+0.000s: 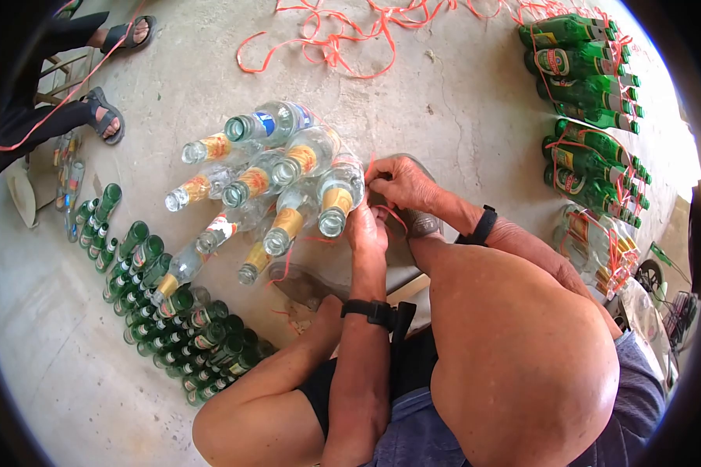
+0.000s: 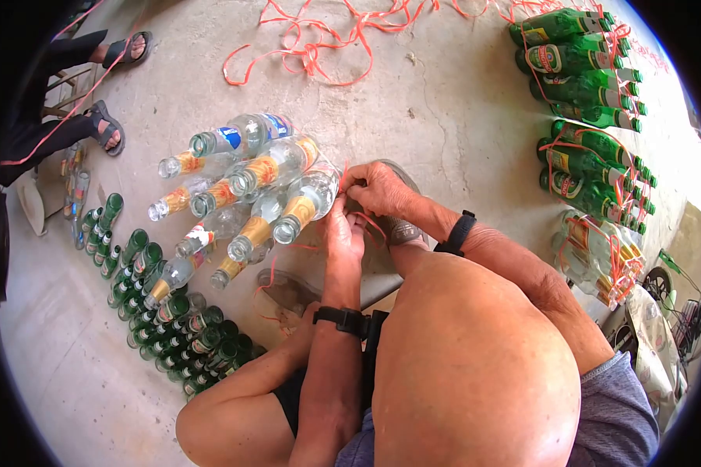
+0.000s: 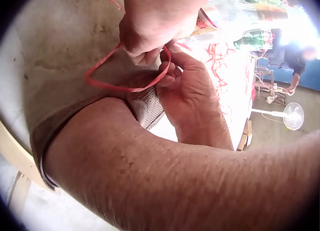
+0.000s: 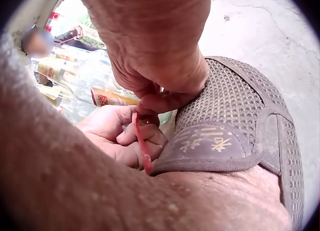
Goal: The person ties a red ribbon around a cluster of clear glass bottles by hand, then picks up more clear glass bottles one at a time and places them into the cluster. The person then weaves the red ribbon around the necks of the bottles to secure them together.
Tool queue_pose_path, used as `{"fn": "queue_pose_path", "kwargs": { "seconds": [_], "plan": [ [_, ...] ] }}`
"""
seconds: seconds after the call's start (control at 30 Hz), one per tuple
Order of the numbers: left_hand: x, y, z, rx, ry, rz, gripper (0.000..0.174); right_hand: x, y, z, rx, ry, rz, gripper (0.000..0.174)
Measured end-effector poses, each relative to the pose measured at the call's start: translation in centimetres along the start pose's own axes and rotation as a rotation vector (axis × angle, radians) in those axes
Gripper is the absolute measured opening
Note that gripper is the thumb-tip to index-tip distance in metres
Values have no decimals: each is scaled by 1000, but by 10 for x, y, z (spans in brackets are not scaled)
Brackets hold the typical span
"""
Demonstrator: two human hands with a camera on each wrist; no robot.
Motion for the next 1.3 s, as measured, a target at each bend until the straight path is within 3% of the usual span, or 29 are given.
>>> {"fn": "queue_pose_path", "kwargs": {
  "seconds": [0.13,0.23,0.3,0.4,0.63,1.0,1.13,1.3],
  "plan": [
    [-8,-5,-10,-68,-16,13,34,-1,0,3,-28,68,-6,17],
    [-5,-5,-9,-74,-7,17,41,-5,1,6,38,-31,8,18],
    [-3,-4,-9,-75,8,35,43,-5,0,8,62,0,-20,19],
    [-5,-2,-4,-40,26,-36,19,-10,-2,11,133,-89,-12,19],
    [-4,-2,-3,50,137,-155,4,-8,0,15,247,-161,54,18],
    [-5,-2,-6,-2,204,-182,5,-13,-2,20,222,-224,111,15],
    [2,4,4,69,193,-227,6,-12,-2,19,208,-228,131,15],
    [1,4,1,12,221,-199,7,-12,-3,21,101,-88,-32,16]
  ]
}}
Point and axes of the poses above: each hand's wrist, its own z-axis towards the middle knuckle, its own y-axis out of the back of the hand, x = y × z, the point moved 7 cm from there along z, towards the middle knuckle, and after that the axes turned 6 degrees about -y, right-handed, at the moved point
